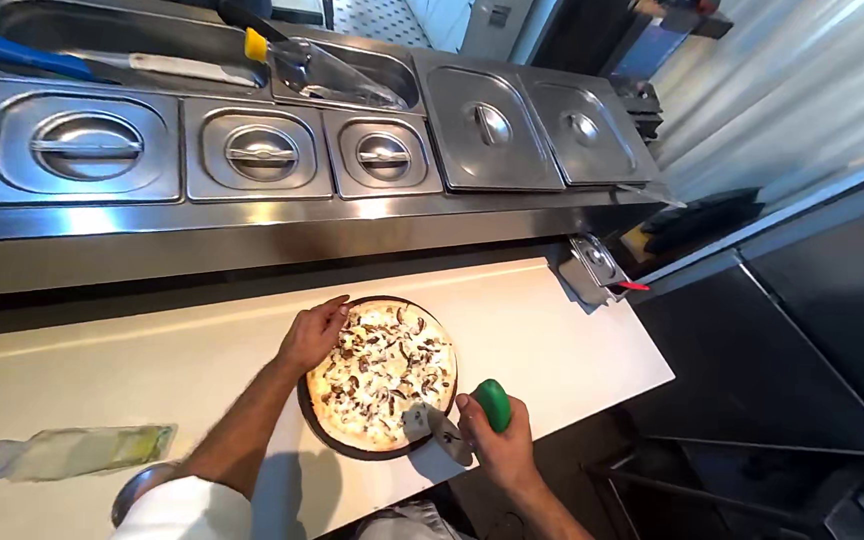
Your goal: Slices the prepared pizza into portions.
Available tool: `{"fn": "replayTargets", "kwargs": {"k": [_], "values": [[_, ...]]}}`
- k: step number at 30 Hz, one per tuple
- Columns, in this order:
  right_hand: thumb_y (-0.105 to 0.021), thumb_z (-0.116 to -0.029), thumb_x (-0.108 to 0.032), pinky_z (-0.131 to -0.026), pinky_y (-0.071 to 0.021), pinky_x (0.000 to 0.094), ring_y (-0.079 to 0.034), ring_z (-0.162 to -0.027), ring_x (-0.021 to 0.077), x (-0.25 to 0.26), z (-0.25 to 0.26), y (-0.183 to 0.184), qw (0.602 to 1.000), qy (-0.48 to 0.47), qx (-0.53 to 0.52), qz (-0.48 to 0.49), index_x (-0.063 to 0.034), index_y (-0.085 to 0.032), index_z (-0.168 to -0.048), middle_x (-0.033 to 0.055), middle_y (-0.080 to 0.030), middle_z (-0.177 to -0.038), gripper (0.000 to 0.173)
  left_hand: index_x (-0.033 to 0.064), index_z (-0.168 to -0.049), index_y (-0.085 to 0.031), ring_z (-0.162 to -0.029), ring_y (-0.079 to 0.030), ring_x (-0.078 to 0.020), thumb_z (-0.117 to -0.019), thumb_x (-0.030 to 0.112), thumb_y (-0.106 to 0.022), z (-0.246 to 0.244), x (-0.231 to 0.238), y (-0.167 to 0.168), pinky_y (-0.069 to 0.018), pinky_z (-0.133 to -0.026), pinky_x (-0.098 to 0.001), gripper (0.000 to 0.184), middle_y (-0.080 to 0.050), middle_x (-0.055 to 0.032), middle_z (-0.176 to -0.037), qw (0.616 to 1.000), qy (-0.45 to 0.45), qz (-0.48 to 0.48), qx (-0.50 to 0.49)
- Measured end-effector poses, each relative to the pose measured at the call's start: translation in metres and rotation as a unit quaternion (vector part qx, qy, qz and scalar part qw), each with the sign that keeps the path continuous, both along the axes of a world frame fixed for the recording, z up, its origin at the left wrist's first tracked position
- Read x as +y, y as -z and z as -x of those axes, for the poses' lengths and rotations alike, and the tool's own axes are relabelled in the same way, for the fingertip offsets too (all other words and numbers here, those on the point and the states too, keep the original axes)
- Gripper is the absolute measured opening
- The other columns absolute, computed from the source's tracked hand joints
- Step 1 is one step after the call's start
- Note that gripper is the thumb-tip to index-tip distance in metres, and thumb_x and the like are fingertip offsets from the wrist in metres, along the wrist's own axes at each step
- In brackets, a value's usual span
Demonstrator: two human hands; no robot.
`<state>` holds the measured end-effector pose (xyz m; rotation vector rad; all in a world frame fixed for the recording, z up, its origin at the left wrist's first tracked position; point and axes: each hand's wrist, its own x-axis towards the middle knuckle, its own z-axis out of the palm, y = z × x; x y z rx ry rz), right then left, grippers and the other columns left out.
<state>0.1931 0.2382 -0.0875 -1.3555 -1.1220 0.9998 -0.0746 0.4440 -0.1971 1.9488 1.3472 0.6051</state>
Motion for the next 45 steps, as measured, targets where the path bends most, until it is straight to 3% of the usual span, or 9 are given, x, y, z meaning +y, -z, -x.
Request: {"fn": "replayTargets", "kwargs": {"k": [3,7,16,19,25,31,35,41,45], "values": [[-0.066,-0.0989,-0.029,-0.046,-0.0488,0.0293,-0.054,-0.047,0.011,-0.002,0.007,-0.003,1.0,0.004,0.001,-0.027,-0.0083,-0.061,-0.075,0.0001,-0.056,-0.057,0.032,0.0176,-0.144,-0.06,-0.115,-0.07,-0.0263,-0.1088,0.053,-0.027,0.002,-0.004,0.009,-0.0516,-0.101,-0.0571,0.06,-0.072,-0.0089,-0.125,1.0,-0.005,-0.023,0.013],[-0.064,-0.0984,-0.022,-0.045,-0.0475,0.0271,-0.054,-0.048,0.0084,0.003,0.016,0.022,0.998,0.008,-0.041,-0.036,-0.0081,-0.061,-0.073,-0.0012,-0.056,-0.057,0.029,0.0178,-0.147,-0.058,-0.12,-0.068,-0.0241,-0.1087,0.054,-0.027,0.004,-0.009,0.013,-0.0504,-0.103,-0.0557,0.061,-0.069,-0.0064,-0.133,1.0,-0.014,-0.023,-0.007],[-0.064,-0.0948,-0.022,-0.043,-0.0461,0.0286,-0.052,-0.044,0.0097,0.045,0.03,0.022,0.994,0.033,-0.095,0.038,-0.011,-0.06,-0.071,-0.0019,-0.054,-0.053,0.027,0.0183,-0.148,-0.056,-0.122,-0.067,-0.0148,-0.1094,0.05,-0.03,0.006,-0.013,0.026,-0.0526,-0.103,-0.0485,0.056,-0.067,0.0012,-0.138,0.995,-0.034,-0.032,-0.092],[-0.064,-0.0966,-0.027,-0.043,-0.0476,0.0323,-0.054,-0.043,0.0136,0.053,0.032,0.024,0.991,0.047,-0.104,0.073,-0.0098,-0.062,-0.075,0.0011,-0.055,-0.053,0.028,0.0177,-0.147,-0.056,-0.122,-0.066,-0.0129,-0.1099,0.048,-0.032,0.007,-0.015,0.029,-0.0531,-0.104,-0.0467,0.054,-0.068,0.0021,-0.137,0.993,-0.036,-0.031,-0.112],[-0.063,-0.0953,-0.024,-0.041,-0.0445,0.0304,-0.05,-0.043,0.0099,0.074,0.053,0.029,0.988,0.04,-0.147,-0.021,-0.0125,-0.061,-0.074,-0.0027,-0.053,-0.053,0.024,0.0173,-0.145,-0.059,-0.121,-0.067,-0.0142,-0.1105,0.046,-0.032,0.008,-0.014,0.032,-0.0531,-0.103,-0.0485,0.052,-0.068,0.0018,-0.136,0.992,-0.041,-0.018,-0.119],[-0.062,-0.0951,-0.023,-0.044,-0.0461,0.0281,-0.052,-0.046,0.0076,0.064,0.056,0.018,0.984,0.008,-0.175,0.041,-0.01,-0.064,-0.074,-0.0031,-0.054,-0.056,0.024,0.0207,-0.145,-0.058,-0.121,-0.067,-0.0127,-0.1098,0.05,-0.03,0.011,-0.008,0.034,-0.0532,-0.104,-0.0488,0.054,-0.069,0.0042,-0.135,0.991,-0.052,0.004,-0.12],[-0.062,-0.0974,-0.022,-0.04,-0.044,0.0292,-0.049,-0.042,0.009,0.114,0.08,0.027,0.983,0.036,-0.171,-0.06,-0.0113,-0.062,-0.078,-0.002,-0.053,-0.054,0.022,0.0211,-0.151,-0.052,-0.123,-0.065,-0.0116,-0.1099,0.05,-0.029,0.011,-0.013,0.036,-0.0528,-0.105,-0.0469,0.055,-0.067,0.0039,-0.138,0.989,-0.047,0.011,-0.143],[-0.062,-0.093,-0.022,-0.043,-0.0459,0.0279,-0.052,-0.044,0.0069,0.115,0.078,0.021,0.983,0.023,-0.182,-0.021,-0.0106,-0.063,-0.074,-0.0039,-0.054,-0.054,0.022,0.0214,-0.155,-0.047,-0.123,-0.066,-0.0154,-0.1099,0.049,-0.032,0.01,-0.012,0.029,-0.0524,-0.104,-0.0483,0.054,-0.064,0.0018,-0.142,0.985,-0.073,0.028,-0.152],[-0.061,-0.0973,-0.019,-0.044,-0.0497,0.033,-0.056,-0.047,0.0116,0.205,0.112,0.035,0.981,0.012,-0.159,-0.113,-0.0058,-0.065,-0.082,0.0012,-0.058,-0.058,0.02,0.0197,-0.153,-0.049,-0.118,-0.068,-0.0169,-0.1105,0.045,-0.03,0.01,-0.012,0.035,-0.0537,-0.102,-0.0501,0.053,-0.068,0.0,-0.136,0.987,-0.077,0.041,-0.133]]}}
